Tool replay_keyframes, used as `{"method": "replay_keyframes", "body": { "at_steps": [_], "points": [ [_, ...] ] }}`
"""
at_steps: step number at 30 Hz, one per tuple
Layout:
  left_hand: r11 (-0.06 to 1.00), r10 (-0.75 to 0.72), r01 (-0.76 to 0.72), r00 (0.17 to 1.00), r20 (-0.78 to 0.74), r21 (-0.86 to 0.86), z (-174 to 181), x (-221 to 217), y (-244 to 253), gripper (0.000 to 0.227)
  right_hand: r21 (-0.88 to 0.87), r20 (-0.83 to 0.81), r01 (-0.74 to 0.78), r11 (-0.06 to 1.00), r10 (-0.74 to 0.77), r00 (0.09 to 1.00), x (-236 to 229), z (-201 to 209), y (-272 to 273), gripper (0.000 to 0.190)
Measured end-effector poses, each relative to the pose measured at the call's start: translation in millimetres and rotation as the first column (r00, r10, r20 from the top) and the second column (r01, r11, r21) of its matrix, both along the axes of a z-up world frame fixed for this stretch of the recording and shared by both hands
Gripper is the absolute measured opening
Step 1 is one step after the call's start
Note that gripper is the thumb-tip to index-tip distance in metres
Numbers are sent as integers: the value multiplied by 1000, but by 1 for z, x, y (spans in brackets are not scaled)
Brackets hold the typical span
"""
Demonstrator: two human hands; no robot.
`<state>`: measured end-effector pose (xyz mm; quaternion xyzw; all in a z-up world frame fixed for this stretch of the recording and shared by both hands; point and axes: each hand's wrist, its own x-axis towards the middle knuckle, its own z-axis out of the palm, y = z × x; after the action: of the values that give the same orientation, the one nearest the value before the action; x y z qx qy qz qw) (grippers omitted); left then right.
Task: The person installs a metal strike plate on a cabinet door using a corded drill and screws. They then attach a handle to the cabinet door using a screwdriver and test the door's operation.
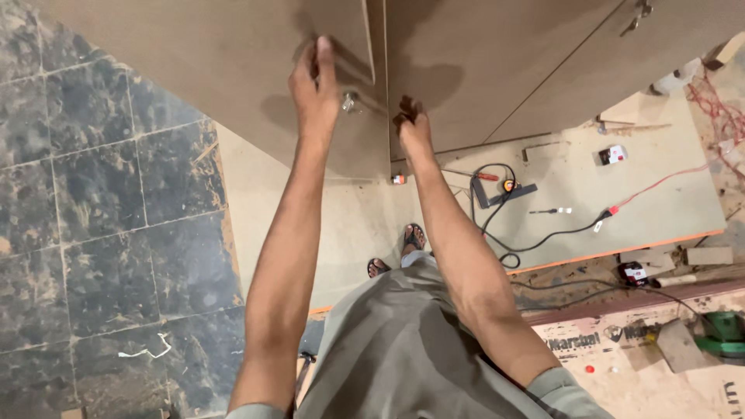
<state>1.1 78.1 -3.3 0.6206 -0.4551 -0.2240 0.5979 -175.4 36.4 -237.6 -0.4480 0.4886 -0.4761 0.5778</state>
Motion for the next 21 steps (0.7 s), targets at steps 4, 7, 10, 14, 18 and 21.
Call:
{"method": "replay_keyframes", "body": {
  "at_steps": [4,7,10,14,18,21],
  "points": [
    [999,-16,15,999,-33,-48,-34,10,70,55,232,250,-19,973,-40,967,4,23,17,42],
    [986,66,-37,983,171,-164,-59,31,125,57,140,237,-61,988,26,971,17,41,41,35],
    [981,103,-76,984,148,-177,-76,62,194,51,206,304,-299,932,229,924,35,45,76,35],
    [982,144,-166,968,-207,-95,-75,94,281,55,269,236,-410,872,353,905,73,41,114,36],
    [911,339,-412,732,-591,13,-43,108,330,63,292,151,-488,822,464,873,93,39,139,36],
    [919,287,-372,860,-421,-132,-12,130,345,67,319,105,-526,789,522,847,98,40,152,36]
  ]
}}
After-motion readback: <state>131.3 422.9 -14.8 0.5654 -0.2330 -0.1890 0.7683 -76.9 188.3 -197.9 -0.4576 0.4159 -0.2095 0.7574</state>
